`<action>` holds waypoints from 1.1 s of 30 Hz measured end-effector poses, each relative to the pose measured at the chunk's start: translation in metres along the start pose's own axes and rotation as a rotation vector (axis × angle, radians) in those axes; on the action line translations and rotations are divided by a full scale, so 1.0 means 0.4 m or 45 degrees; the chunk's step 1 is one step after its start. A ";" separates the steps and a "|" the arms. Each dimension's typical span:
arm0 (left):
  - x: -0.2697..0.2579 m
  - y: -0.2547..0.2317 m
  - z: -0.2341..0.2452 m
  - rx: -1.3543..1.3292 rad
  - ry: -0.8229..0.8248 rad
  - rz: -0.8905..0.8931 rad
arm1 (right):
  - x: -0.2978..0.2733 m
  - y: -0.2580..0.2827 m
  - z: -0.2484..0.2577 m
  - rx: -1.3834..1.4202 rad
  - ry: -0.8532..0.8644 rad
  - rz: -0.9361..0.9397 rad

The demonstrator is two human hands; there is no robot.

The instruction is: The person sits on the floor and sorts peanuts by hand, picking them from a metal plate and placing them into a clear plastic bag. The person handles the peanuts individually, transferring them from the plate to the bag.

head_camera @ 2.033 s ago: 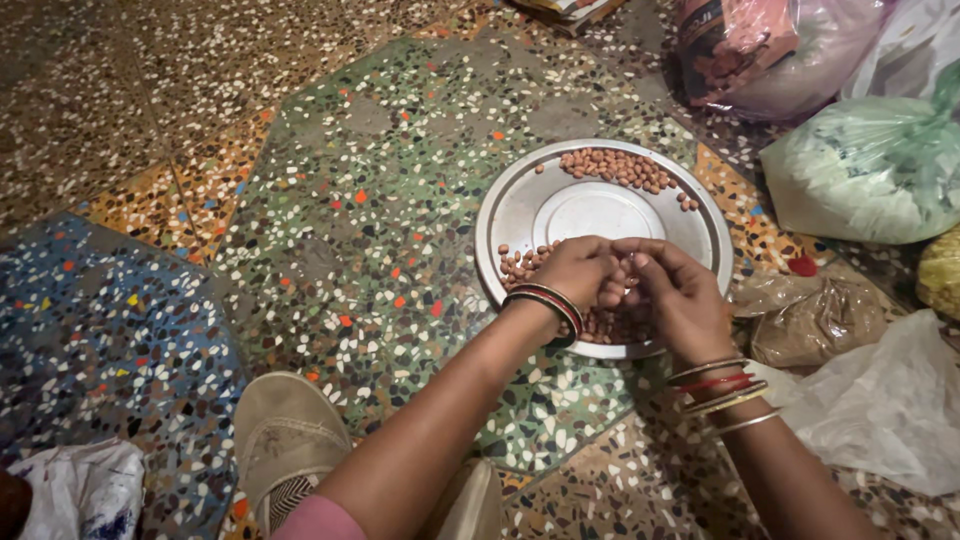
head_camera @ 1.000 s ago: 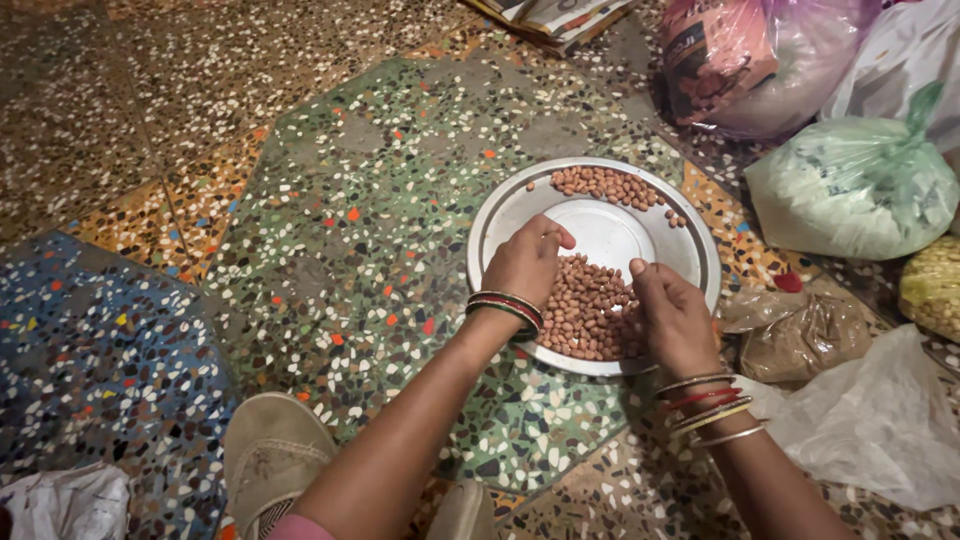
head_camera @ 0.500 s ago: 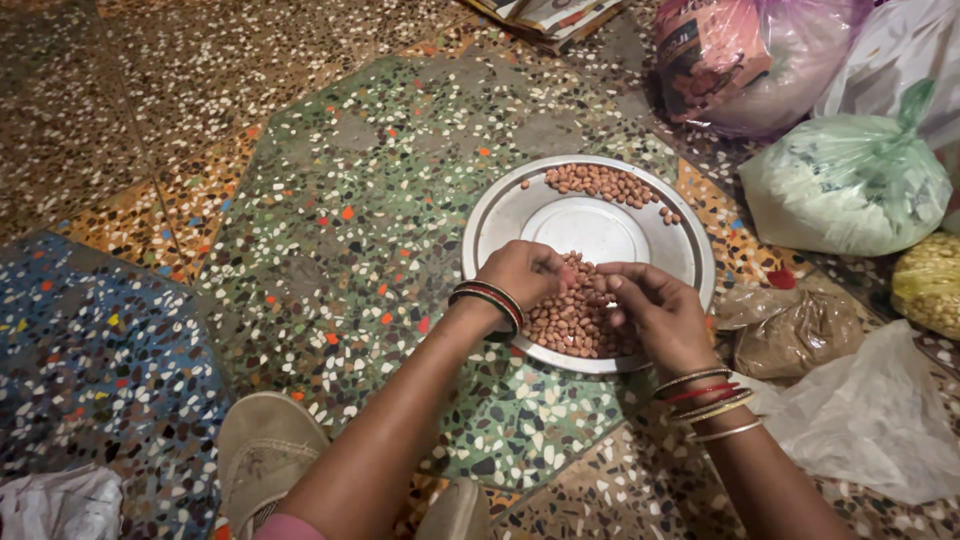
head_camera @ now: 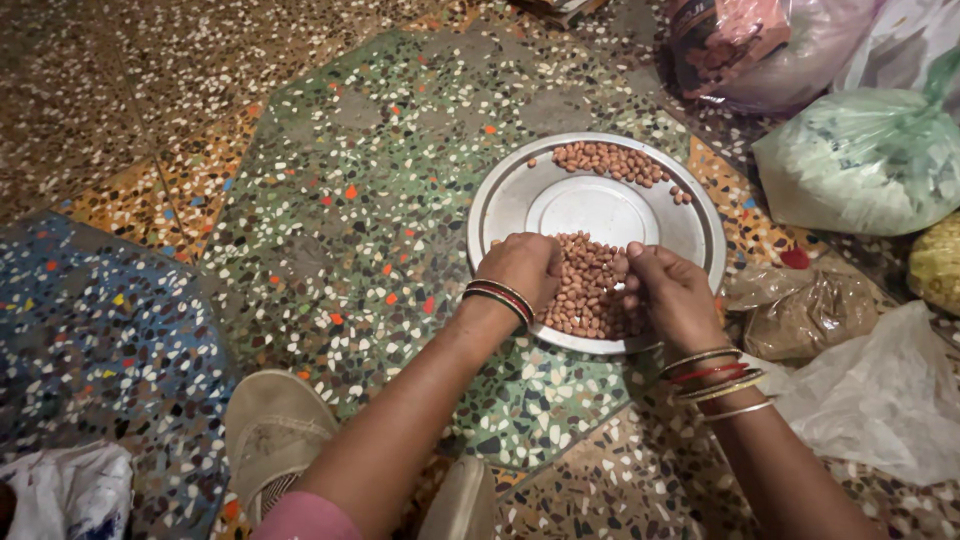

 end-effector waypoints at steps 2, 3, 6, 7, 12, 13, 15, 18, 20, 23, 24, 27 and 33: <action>-0.005 0.001 -0.013 0.031 -0.058 -0.027 | -0.008 0.001 -0.008 0.055 0.019 0.004; -0.006 0.002 -0.017 0.025 -0.065 -0.038 | -0.010 0.002 -0.012 0.082 0.029 0.008; -0.008 0.003 -0.020 -0.005 -0.091 -0.059 | -0.008 0.006 -0.018 0.002 0.100 0.105; -0.008 0.002 -0.018 -0.026 -0.098 -0.059 | -0.006 0.004 -0.017 -0.004 0.114 0.100; 0.030 0.032 0.006 -0.284 0.048 0.113 | -0.003 0.006 -0.018 0.018 0.134 0.039; 0.041 0.051 0.011 -0.385 0.081 0.099 | -0.006 0.009 -0.020 0.036 0.132 0.042; 0.063 0.076 -0.006 -0.801 0.171 0.100 | -0.013 0.015 -0.027 0.073 0.128 0.049; 0.076 0.096 -0.047 -1.522 0.328 0.133 | -0.020 0.026 -0.040 0.056 0.133 0.052; 0.076 0.099 -0.067 -1.702 0.418 0.138 | -0.023 0.033 -0.046 -0.026 0.161 0.120; 0.085 0.085 -0.084 -1.547 0.415 0.047 | -0.029 0.038 -0.052 -0.039 0.175 0.167; 0.082 0.081 -0.085 -1.488 0.383 0.038 | -0.031 0.039 -0.052 -0.025 0.176 0.175; 0.067 0.060 -0.079 -1.338 0.301 0.018 | -0.032 0.041 -0.049 -0.095 0.137 0.139; 0.053 0.010 -0.079 -1.241 0.217 0.109 | -0.028 0.038 -0.044 -0.115 0.092 0.198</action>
Point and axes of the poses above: each hand's wrist, its own x-axis towards the middle knuckle, its own z-axis out of the back of the hand, y = z × x, the point moved 2 cm from there along x, towards the middle knuckle, and after that the axes turned 8 degrees about y, right-handed, at the moved point
